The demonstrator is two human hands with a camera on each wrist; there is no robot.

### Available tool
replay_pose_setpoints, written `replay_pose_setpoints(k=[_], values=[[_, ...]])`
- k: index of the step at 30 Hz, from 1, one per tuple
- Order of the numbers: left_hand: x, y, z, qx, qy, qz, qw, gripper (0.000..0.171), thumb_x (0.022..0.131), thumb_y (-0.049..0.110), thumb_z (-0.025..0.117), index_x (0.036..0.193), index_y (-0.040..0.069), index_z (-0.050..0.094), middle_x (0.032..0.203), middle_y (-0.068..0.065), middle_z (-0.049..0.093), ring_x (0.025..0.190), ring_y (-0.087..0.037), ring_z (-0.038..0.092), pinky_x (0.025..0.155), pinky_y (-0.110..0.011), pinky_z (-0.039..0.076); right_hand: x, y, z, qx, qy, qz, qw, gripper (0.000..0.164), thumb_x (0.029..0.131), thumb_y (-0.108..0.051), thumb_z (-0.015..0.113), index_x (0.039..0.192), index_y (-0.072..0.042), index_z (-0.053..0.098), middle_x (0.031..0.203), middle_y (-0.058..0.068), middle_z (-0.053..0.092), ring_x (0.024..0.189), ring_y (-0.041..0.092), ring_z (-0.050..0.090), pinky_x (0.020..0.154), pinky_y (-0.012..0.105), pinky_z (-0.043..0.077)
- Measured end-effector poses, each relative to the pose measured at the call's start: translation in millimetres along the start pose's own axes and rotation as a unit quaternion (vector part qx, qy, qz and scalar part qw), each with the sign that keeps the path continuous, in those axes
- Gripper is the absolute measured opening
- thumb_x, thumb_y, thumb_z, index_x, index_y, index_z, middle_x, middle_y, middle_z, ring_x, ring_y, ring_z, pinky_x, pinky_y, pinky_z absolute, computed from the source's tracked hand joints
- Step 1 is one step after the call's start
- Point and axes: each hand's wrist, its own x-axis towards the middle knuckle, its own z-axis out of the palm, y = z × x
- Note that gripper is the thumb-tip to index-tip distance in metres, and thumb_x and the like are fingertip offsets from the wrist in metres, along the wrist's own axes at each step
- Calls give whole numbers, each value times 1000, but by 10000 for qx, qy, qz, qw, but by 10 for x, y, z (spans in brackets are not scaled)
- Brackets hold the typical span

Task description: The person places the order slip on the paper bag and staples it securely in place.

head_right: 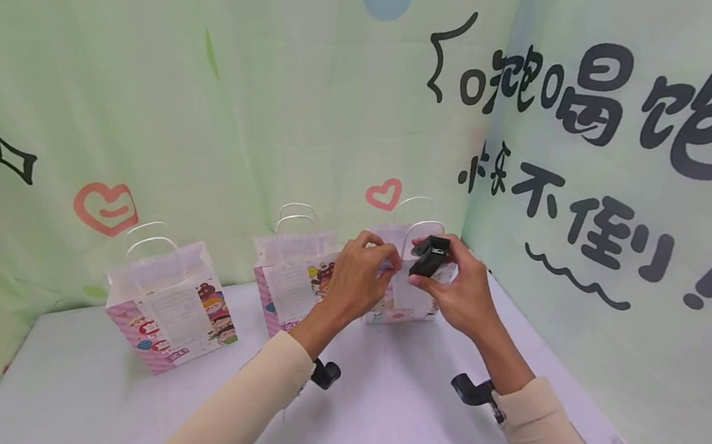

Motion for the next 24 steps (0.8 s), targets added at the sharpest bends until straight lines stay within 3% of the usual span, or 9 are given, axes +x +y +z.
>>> replay_pose_setpoints(k=[4, 11, 14, 19, 24], values=[[-7, 6, -10, -26, 32, -12, 10000, 6, 95, 16, 80, 98, 22, 80, 95, 6, 79, 103, -13, 62, 86, -25, 50, 4, 3, -1, -341, -143, 74, 9993, 61, 89, -8, 85, 143, -6, 55, 135, 14, 69, 118, -3, 56, 109, 72, 45], [-10, 11, -6, -63, 23, -34, 10000, 6, 96, 16, 78, 98, 22, 80, 96, 6, 78, 102, -13, 61, 86, -24, 50, 43, 44, -24, -573, -437, 99, 9973, 64, 89, -8, 85, 145, -6, 54, 138, 16, 68, 125, 33, 63, 100, 66, 55], [-5, 16, 1, -30, -6, -30, 10000, 6, 95, 16, 79, 98, 21, 80, 96, 6, 78, 103, -13, 61, 85, -25, 50, 58, 62, -28, -627, -575, 155, 9963, 65, 89, -6, 84, 145, -6, 52, 137, 20, 67, 125, 41, 63, 96, 66, 57], [1, 11, 12, 77, 12, -9, 10000, 8, 94, 14, 80, 97, 21, 79, 93, 6, 78, 104, -14, 62, 83, -27, 50, 87, 78, -8, -704, -715, 193, 9948, 62, 89, -4, 83, 142, -6, 51, 134, 23, 69, 124, 45, 66, 94, 65, 57], [5, 8, 15, 67, 60, -12, 10000, 9, 94, 13, 80, 95, 21, 78, 91, 6, 77, 104, -14, 62, 81, -28, 50, 111, 86, 33, -637, -455, -34, 9969, 57, 86, -1, 85, 135, 0, 57, 125, 23, 76, 120, 46, 70, 94, 65, 57]])
